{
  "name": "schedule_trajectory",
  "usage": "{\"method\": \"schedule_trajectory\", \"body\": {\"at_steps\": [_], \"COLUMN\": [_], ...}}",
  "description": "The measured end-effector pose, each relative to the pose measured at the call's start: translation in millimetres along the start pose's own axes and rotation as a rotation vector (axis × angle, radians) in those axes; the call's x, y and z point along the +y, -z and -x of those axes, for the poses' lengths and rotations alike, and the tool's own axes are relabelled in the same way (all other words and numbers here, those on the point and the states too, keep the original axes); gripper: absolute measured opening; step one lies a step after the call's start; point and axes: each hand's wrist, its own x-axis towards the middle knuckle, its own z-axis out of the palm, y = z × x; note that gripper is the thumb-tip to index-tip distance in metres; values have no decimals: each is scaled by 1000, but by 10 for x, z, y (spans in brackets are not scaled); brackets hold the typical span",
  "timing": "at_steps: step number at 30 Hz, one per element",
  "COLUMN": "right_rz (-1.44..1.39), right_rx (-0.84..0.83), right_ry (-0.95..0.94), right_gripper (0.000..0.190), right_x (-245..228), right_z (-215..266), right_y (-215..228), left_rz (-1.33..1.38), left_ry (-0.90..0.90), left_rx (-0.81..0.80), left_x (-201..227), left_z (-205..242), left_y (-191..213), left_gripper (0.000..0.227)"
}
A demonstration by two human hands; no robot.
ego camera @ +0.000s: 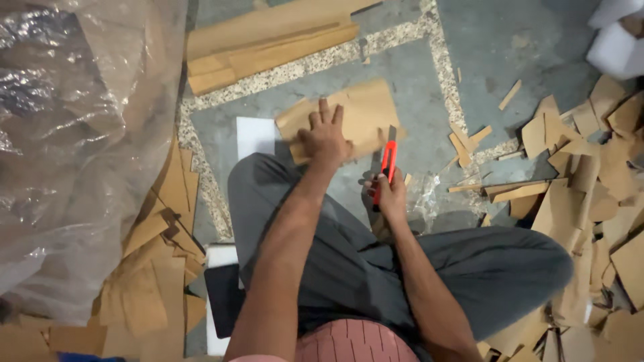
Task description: The person sits on the floor and uses a red utility knife to cut and fold brown cardboard pieces. They repeatedly score, fold, and trim the cardboard into smaller rectangular shapes, discarding offcuts onto the surrounding floor.
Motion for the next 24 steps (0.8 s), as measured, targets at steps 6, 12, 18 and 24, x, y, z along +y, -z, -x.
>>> {"method": "schedule_trajectory", "body": {"at_steps": [6,12,18,24], "right_rz": [-77,-103,-173,20], "right_rx": [-11,-63,-162,-110], "right_ry": [68,110,138,215], "right_gripper": [21,32,28,27], "right_x": [105,26,13,-371], "right_z": [-156,-270,-486,-777], "right_y": [-60,-223,-333,-411], "left_rz": [203,26,-207,-170], "left_ry": [-58,-466,-564,-609], "left_rx": [141,414,496,237], "left_x": [-296,-795,-689,-310], "left_z": [-377,-424,7,393], "left_y": [-450,-807,-385,31], "left_gripper": [45,8,6,68]}}
